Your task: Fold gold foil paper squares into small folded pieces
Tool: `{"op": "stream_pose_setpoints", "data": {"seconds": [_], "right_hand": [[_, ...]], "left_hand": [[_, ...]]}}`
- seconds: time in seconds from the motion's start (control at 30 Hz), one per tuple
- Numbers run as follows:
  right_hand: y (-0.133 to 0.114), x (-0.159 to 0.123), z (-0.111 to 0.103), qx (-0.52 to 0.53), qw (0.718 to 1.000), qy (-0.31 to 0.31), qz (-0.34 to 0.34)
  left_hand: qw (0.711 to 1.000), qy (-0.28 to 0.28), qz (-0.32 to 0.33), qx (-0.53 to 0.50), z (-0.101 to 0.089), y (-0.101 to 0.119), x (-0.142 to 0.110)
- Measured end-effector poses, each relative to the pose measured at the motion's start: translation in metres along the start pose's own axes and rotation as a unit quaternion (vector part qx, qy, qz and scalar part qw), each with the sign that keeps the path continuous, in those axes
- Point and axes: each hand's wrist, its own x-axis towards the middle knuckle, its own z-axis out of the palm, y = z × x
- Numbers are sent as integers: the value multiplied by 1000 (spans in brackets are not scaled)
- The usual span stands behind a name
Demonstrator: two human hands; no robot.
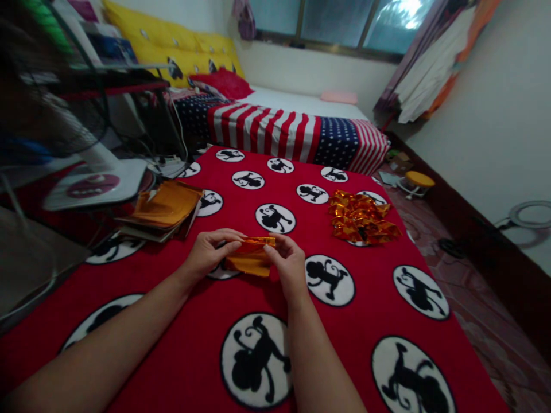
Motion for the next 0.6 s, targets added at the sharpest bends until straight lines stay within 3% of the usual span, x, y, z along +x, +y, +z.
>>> {"op": "stream_pose_setpoints", "data": {"seconds": [0.23,0.6], "right_hand": [[5,2,-4,-39,998,24,-33],[2,-3,1,23,1000,19,5]], "left_hand": [[1000,-8,1,-2,0,-2,0],[1000,-3,1,-3,2,0,-1]]}}
